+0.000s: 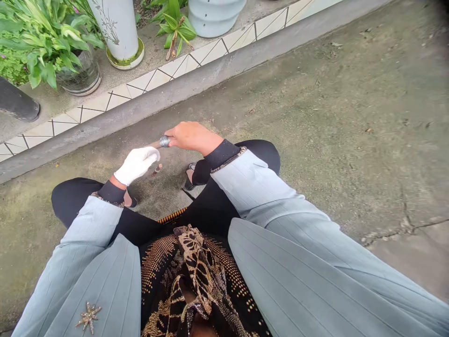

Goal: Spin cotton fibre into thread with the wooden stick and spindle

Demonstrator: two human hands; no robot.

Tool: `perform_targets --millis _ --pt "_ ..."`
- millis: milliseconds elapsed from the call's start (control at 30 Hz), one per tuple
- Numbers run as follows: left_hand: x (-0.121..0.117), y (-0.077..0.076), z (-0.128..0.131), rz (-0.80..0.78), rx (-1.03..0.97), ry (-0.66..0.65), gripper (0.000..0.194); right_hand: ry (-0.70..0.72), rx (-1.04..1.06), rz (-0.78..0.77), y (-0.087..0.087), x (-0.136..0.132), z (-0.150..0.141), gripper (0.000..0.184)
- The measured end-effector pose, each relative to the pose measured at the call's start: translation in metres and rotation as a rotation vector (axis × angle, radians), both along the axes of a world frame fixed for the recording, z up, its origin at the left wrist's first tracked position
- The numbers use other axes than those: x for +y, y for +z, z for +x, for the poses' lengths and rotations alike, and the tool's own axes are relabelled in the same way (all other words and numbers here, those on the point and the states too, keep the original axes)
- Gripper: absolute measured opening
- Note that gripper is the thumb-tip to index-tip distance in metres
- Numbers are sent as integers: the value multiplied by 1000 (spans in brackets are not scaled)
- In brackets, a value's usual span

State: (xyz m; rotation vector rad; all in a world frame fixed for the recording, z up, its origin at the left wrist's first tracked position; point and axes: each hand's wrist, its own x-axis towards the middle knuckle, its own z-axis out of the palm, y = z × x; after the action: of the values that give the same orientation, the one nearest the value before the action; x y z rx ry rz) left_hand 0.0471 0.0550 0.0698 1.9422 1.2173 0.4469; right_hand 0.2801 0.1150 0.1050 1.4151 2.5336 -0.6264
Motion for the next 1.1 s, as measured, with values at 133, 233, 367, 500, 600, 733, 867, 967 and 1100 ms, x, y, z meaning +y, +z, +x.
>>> perform_targets --millis 133,233,367,500,600,733,867,967,1100 --pt "7 5 -6 75 95 -1 32 251 26 -248 3 -4 -5 26" --pt "11 7 -9 80 90 46 29 294 177 -355 1 -4 -3 28" --pt "11 9 -9 36 19 103 26 325 390 -410 -3 -5 0 30" --pt "13 4 -11 -24 -90 152 28 321 504 -410 1 -8 4 39" --pt "17 -7 -11 -90 -235 196 36 266 572 -364 9 -8 9 47" --pt "17 -20 -3 -293 -433 319 47 193 621 -299 13 -7 13 44" --pt "11 -24 6 -375 -496 313 39 168 625 -275 10 -7 13 44" --pt "7 -23 9 -412 -524 285 32 166 657 -293 7 -8 12 60" --pt "9 -22 11 -426 -524 351 34 173 653 -333 9 -11 10 64"
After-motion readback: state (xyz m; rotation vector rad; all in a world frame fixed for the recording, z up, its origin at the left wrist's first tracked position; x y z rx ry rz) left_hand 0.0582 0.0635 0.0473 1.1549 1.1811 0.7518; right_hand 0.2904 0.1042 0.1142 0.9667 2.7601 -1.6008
